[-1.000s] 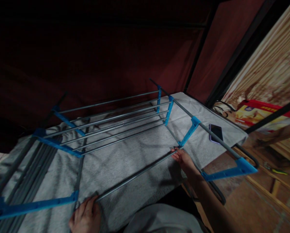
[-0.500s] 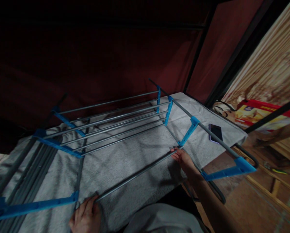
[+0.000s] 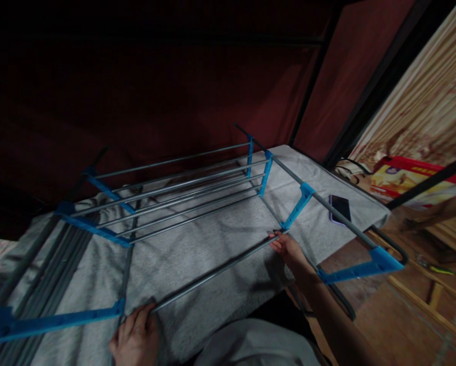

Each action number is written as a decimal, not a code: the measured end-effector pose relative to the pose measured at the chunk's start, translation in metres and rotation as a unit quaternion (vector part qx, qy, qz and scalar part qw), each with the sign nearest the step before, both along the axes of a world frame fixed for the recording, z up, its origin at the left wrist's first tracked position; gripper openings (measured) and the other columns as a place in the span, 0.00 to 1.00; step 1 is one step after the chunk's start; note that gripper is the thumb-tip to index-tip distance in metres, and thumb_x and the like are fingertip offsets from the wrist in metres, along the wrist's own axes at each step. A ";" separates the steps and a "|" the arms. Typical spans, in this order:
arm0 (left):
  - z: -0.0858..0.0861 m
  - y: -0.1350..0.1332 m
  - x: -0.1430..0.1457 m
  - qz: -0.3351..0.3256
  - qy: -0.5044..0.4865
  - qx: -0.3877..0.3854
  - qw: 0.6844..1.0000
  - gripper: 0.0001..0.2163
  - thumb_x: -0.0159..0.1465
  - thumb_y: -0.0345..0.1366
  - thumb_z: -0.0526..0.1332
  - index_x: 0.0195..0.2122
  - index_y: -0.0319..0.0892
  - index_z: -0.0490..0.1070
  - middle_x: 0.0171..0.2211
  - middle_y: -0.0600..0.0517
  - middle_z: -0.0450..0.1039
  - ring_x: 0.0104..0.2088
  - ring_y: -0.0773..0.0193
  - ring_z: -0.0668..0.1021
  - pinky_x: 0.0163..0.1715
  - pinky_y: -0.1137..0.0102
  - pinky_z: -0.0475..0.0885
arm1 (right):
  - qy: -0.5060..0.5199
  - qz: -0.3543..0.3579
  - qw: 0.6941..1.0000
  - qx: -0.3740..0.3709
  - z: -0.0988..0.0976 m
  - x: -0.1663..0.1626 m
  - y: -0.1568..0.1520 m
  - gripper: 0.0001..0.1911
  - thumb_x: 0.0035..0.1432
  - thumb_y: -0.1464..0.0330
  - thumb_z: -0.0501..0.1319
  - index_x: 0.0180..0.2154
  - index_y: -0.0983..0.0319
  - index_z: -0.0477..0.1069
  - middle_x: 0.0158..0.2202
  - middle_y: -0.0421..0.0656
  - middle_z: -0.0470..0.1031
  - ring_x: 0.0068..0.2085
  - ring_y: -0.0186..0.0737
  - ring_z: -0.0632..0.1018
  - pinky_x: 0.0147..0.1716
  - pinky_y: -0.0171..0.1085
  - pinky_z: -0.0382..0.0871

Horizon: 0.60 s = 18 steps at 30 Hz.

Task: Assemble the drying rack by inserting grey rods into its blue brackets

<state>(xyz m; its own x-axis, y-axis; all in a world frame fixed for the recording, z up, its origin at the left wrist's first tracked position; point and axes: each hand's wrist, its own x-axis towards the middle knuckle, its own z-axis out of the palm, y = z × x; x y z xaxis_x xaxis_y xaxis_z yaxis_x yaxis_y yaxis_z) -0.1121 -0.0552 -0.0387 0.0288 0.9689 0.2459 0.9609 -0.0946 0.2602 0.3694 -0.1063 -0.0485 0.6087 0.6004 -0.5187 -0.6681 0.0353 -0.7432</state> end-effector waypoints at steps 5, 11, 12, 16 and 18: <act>0.003 0.004 0.002 -0.005 -0.004 0.001 1.000 0.19 0.76 0.38 0.50 0.52 0.45 0.81 0.53 0.42 0.84 0.54 0.46 0.81 0.63 0.49 0.69 | -0.002 0.001 1.000 -0.008 -0.001 0.002 -0.004 0.15 0.50 0.65 0.77 0.38 0.54 0.77 0.38 0.46 0.88 0.40 0.48 0.88 0.37 0.39 0.85; -0.001 0.003 0.000 -0.002 0.003 -0.007 1.000 0.19 0.75 0.38 0.51 0.53 0.44 0.82 0.54 0.42 0.84 0.54 0.46 0.81 0.62 0.48 0.70 | -0.006 0.004 1.000 -0.009 -0.003 0.001 -0.002 0.16 0.49 0.62 0.79 0.38 0.53 0.77 0.38 0.46 0.88 0.41 0.48 0.88 0.39 0.40 0.86; -0.002 0.003 -0.001 -0.003 0.004 -0.008 1.000 0.19 0.76 0.38 0.51 0.53 0.44 0.82 0.54 0.41 0.84 0.54 0.45 0.81 0.62 0.48 0.70 | -0.006 0.005 1.000 -0.009 -0.003 0.001 -0.001 0.16 0.50 0.61 0.78 0.38 0.53 0.77 0.38 0.46 0.88 0.41 0.48 0.88 0.40 0.40 0.86; -0.002 0.002 -0.002 -0.003 0.002 -0.012 1.000 0.18 0.75 0.37 0.51 0.53 0.44 0.82 0.54 0.41 0.84 0.54 0.45 0.81 0.62 0.48 0.70 | -0.007 0.008 1.000 -0.012 -0.003 0.001 0.000 0.16 0.51 0.61 0.79 0.39 0.53 0.77 0.39 0.45 0.88 0.42 0.47 0.88 0.41 0.41 0.86; -0.001 0.002 -0.002 0.002 -0.006 -0.020 1.000 0.17 0.75 0.36 0.53 0.52 0.46 0.81 0.53 0.44 0.84 0.55 0.46 0.81 0.62 0.49 0.70 | -0.006 0.008 1.000 -0.014 -0.003 0.002 0.000 0.16 0.50 0.61 0.79 0.38 0.53 0.77 0.38 0.44 0.88 0.42 0.48 0.88 0.40 0.41 0.86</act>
